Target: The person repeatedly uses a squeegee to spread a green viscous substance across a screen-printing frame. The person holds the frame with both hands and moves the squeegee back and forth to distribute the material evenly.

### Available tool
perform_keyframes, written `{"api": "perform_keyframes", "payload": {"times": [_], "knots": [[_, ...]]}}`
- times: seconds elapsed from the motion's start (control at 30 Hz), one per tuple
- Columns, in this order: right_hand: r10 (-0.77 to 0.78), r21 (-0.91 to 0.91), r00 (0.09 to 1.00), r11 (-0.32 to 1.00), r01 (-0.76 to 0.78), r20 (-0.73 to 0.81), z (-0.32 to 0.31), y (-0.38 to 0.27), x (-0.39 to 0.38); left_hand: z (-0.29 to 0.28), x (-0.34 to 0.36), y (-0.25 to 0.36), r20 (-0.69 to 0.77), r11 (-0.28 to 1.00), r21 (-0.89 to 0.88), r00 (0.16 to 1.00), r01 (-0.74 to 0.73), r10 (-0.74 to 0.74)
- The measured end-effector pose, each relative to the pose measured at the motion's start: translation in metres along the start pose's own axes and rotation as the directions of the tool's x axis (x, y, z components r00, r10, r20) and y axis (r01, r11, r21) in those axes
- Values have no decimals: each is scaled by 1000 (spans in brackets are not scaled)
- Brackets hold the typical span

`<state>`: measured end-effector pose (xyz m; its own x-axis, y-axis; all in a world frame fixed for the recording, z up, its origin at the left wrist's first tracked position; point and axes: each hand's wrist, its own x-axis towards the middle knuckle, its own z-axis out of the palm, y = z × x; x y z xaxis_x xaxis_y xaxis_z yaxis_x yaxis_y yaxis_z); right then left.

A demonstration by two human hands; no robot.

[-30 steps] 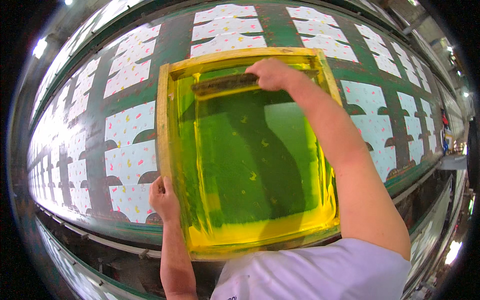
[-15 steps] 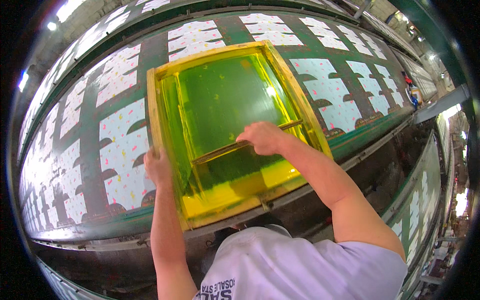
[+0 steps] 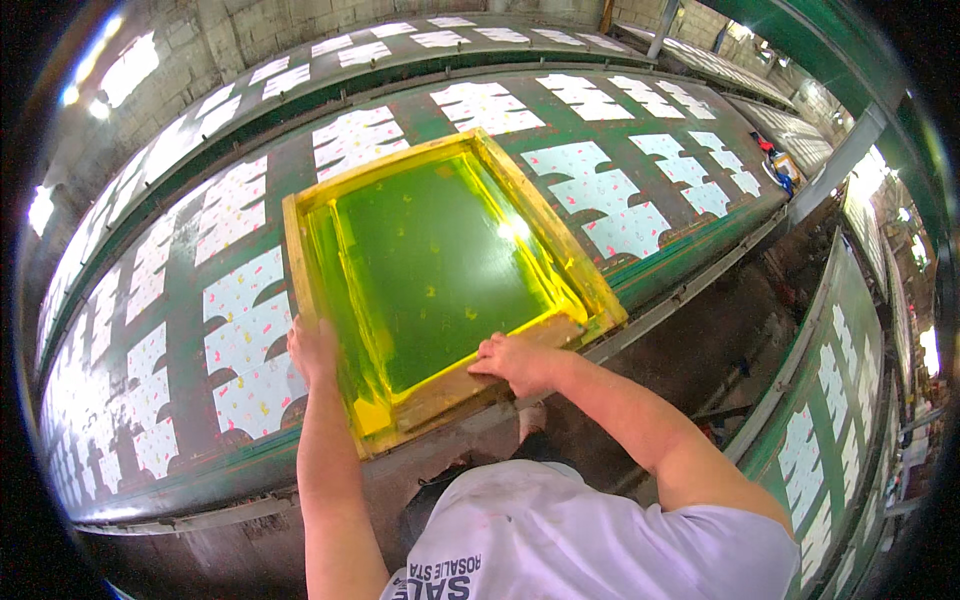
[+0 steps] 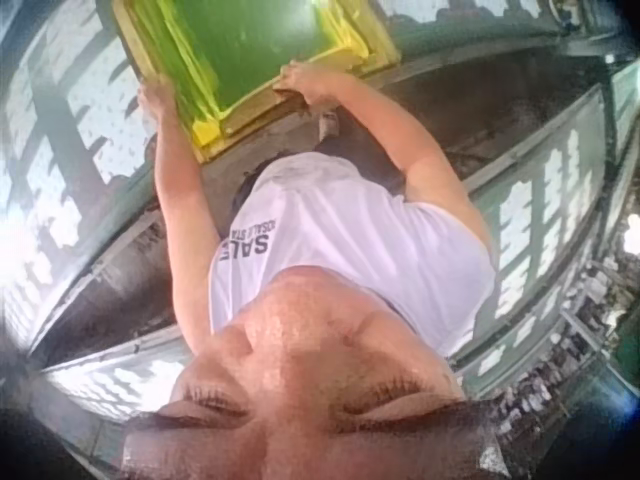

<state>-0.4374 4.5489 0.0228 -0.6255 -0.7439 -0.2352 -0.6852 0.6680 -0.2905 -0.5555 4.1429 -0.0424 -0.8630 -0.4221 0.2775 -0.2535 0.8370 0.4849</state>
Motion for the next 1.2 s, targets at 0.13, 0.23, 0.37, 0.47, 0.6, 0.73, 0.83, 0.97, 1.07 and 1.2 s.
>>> {"api": "perform_keyframes", "payload": {"times": [0.13, 0.23, 0.37, 0.47, 0.6, 0.73, 0.83, 0.97, 1.07, 1.2], "knots": [[-66, 75, 998, 995, 68, -22, -4, 7, -17, 1, 2, 5, 72, 992, 83, 992, 98, -104], [-69, 287, 991, 953, 100, -117, -9, 26, -43, 0, 5, 13, 126, 955, 215, 964, 204, -235], [69, 307, 888, 948, 83, -454, -12, 87, -82, 3, 12, 24, 145, 875, 387, 918, 291, -369], [307, 316, 722, 940, -129, -620, -6, 139, -119, 5, 13, 27, 119, 875, 404, 933, 266, -339], [568, 441, 569, 822, -359, -595, 2, 192, -137, 7, 15, 28, 102, 852, 439, 927, 284, -362], [674, 531, 586, 729, -432, -450, 11, 214, -131, 9, 16, 26, 122, 858, 431, 924, 281, -364], [715, 600, 563, 679, -422, -414, 16, 216, -119, 11, 18, 23, 100, 875, 406, 939, 264, -330], [679, 464, 552, 734, -496, -484, 13, 217, -104, 11, 18, 15, 118, 902, 356, 946, 244, -302], [693, 454, 557, 721, -524, -457, 9, 218, -99, 10, 19, 8, 150, 926, 280, 941, 253, -302], [717, 537, 531, 694, -480, -451, 2, 217, -95, 6, 20, 4, 169, 943, 229, 943, 244, -285]]}}
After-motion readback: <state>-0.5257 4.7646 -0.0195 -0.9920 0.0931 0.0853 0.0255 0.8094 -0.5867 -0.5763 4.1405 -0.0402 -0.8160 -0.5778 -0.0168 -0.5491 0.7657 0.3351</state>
